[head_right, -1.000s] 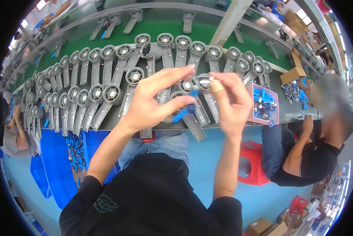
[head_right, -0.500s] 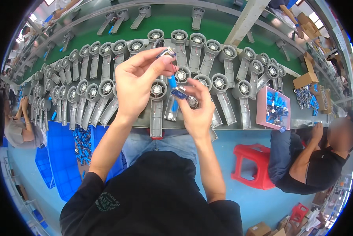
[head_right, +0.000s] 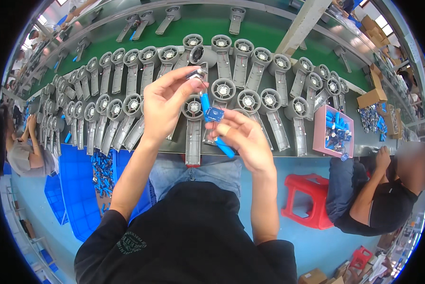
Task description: Manual assembly of components onto metal fan housings at a production line station.
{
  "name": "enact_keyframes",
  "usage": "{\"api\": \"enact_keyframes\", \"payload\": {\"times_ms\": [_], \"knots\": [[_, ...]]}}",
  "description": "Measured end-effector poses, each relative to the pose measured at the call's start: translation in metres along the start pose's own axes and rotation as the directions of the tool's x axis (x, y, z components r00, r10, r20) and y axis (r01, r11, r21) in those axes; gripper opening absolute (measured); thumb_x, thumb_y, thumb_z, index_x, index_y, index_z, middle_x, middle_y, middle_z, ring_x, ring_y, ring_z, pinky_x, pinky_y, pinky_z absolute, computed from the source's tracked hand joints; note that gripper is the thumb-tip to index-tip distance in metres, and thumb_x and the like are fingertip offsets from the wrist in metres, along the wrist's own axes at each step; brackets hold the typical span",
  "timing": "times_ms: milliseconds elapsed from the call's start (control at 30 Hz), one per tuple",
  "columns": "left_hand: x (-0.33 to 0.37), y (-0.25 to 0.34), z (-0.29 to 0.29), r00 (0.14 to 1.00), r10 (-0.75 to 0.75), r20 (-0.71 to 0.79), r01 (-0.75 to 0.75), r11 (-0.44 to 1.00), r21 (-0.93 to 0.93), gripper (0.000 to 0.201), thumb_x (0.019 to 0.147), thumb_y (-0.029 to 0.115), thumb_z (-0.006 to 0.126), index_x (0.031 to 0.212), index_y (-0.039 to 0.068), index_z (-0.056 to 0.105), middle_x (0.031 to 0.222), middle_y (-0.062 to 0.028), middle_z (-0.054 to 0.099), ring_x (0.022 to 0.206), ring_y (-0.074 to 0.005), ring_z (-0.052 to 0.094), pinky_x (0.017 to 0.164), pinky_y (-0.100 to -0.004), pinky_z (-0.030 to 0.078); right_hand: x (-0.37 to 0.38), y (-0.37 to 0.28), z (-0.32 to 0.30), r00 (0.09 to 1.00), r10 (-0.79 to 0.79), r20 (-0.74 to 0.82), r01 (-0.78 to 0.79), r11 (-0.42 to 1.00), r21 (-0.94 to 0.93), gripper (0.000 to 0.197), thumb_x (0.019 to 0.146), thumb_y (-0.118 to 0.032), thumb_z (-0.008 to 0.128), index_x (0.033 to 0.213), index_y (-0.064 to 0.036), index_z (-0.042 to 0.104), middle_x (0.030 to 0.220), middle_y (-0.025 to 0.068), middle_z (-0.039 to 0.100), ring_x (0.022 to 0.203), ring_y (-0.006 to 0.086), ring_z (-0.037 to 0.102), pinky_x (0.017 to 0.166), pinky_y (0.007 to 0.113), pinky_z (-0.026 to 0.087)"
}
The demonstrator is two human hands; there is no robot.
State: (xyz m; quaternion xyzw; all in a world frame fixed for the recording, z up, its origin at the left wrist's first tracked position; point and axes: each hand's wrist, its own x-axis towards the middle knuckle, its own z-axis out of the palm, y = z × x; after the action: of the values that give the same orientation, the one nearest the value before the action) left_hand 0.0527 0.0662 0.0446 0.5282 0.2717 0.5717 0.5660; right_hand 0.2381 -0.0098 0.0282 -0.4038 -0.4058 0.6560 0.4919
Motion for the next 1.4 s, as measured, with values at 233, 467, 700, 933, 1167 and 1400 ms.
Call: {"api": "enact_keyframes", "payload": {"times_ms": [233,467,700,933,1167,1400], "knots": [[-0.007,0.004,-0.008,0.973,0.101,0.206,-0.147,0.963,0.223,0.025,0.086,0.005,0.072,0.111,0.001,0.072,0.099,-0.0094,0.073,0.095,-0.0141,0.067,0.082,-0.0292,0.052,-0.001,0.004,-0.001,0.976,0.081,-0.200,-0.079,0.997,0.022,0.031,0.091,0.001,0.061,0.122,0.0031,0.057,0.100,0.0148,0.069,0.079,0.0181,0.069,0.073,0.032,0.061],[-0.007,0.002,-0.001,0.981,0.152,0.118,-0.191,0.859,0.475,0.024,0.083,0.005,0.073,0.107,0.001,0.072,0.087,-0.0089,0.071,0.073,-0.0147,0.064,0.067,-0.0293,0.051,-0.007,-0.001,0.015,0.963,0.009,-0.268,-0.001,1.000,0.029,0.034,0.091,0.000,0.062,0.125,0.0039,0.056,0.096,0.0128,0.068,0.077,0.0155,0.068,0.070,0.030,0.061],[-0.012,0.005,0.000,0.968,0.085,0.236,-0.174,0.904,0.389,0.026,0.084,0.004,0.072,0.110,0.001,0.072,0.094,-0.0090,0.071,0.080,-0.0141,0.064,0.073,-0.0279,0.050,-0.005,0.002,0.019,0.967,0.042,-0.251,-0.063,0.995,-0.076,0.028,0.095,-0.006,0.063,0.121,0.0028,0.061,0.085,0.0035,0.062,0.067,0.0067,0.058,0.062,0.025,0.059],[-0.020,0.011,-0.013,0.845,0.180,0.503,-0.358,0.890,0.283,0.027,0.073,-0.005,0.073,0.100,-0.002,0.074,0.099,-0.0115,0.073,0.089,-0.0224,0.066,0.083,-0.0368,0.050,0.005,0.011,0.010,0.907,-0.032,-0.419,0.047,0.999,0.027,0.020,0.098,-0.008,0.059,0.116,0.0001,0.064,0.084,0.0011,0.061,0.064,0.0053,0.054,0.056,0.022,0.048],[-0.049,0.013,-0.045,0.997,-0.002,0.072,-0.012,0.983,0.181,0.022,0.092,-0.002,0.062,0.113,-0.005,0.067,0.105,-0.0107,0.067,0.099,-0.0146,0.062,0.085,-0.0292,0.050,0.002,0.008,-0.023,0.760,-0.363,-0.539,0.085,0.878,-0.472,0.019,0.097,-0.011,0.062,0.110,0.0015,0.067,0.088,0.0023,0.066,0.074,0.0065,0.058,0.065,0.022,0.046],[-0.079,0.004,-0.059,0.944,-0.328,0.023,0.328,0.945,-0.013,0.020,0.098,0.004,0.059,0.116,-0.002,0.063,0.095,-0.0054,0.066,0.089,-0.0094,0.062,0.072,-0.0239,0.050,0.000,0.015,-0.034,0.546,-0.835,-0.063,0.040,0.101,-0.994,0.015,0.094,-0.004,0.061,0.106,0.0008,0.068,0.102,0.0110,0.065,0.080,0.0187,0.063,0.071,0.031,0.050]]}}
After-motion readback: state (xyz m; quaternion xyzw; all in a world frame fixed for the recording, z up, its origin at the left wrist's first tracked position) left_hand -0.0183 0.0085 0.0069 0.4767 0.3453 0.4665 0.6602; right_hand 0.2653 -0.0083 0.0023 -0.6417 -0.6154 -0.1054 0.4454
